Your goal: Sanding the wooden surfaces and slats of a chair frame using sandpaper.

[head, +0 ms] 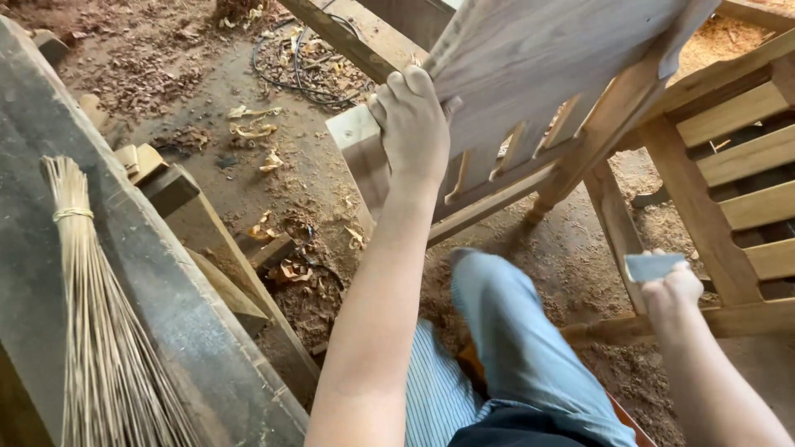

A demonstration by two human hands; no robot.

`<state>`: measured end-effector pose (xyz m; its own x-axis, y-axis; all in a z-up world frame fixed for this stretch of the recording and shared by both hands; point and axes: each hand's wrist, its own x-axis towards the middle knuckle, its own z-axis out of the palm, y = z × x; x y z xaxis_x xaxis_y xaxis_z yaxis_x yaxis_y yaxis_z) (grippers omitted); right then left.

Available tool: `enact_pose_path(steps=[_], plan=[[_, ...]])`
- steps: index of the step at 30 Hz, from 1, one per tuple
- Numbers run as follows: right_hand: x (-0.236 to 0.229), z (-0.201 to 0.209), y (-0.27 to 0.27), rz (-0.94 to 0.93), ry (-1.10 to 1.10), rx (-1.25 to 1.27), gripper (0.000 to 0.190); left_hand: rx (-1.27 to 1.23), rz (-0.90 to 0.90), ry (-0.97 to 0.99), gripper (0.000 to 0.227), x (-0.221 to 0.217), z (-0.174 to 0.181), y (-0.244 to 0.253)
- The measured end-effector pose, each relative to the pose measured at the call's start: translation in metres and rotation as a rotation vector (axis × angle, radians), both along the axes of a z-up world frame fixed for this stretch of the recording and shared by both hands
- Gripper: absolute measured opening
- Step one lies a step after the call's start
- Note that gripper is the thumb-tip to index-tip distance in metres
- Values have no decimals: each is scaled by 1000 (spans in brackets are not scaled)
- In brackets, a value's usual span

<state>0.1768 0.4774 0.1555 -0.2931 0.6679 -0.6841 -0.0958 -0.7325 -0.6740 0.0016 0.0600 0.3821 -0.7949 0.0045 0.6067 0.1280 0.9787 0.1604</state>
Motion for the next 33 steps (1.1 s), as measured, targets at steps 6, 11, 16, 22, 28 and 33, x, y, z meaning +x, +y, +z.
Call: enact_pose_path(steps=[6, 11, 16, 22, 28, 33], plan=[[11, -74, -25, 181, -208, -50, 31, -238, 21, -321, 71, 21, 41, 2], [-33, -30, -108, 250, -162, -279, 36, -505, 26, -719, 44, 40, 106, -25], [-118, -122, -75, 341, -37, -373, 39, -381, 81, -890, 45, 25, 85, -51], [-205, -85, -73, 477, -33, -345, 39, -422, 169, -582, 67, 31, 81, -44], [-266, -88, -87, 690, 43, -204, 44, -366, 155, -480, 71, 27, 76, -49], [-287, -101, -96, 814, 137, -91, 48, -331, 101, -434, 68, 23, 67, -56]])
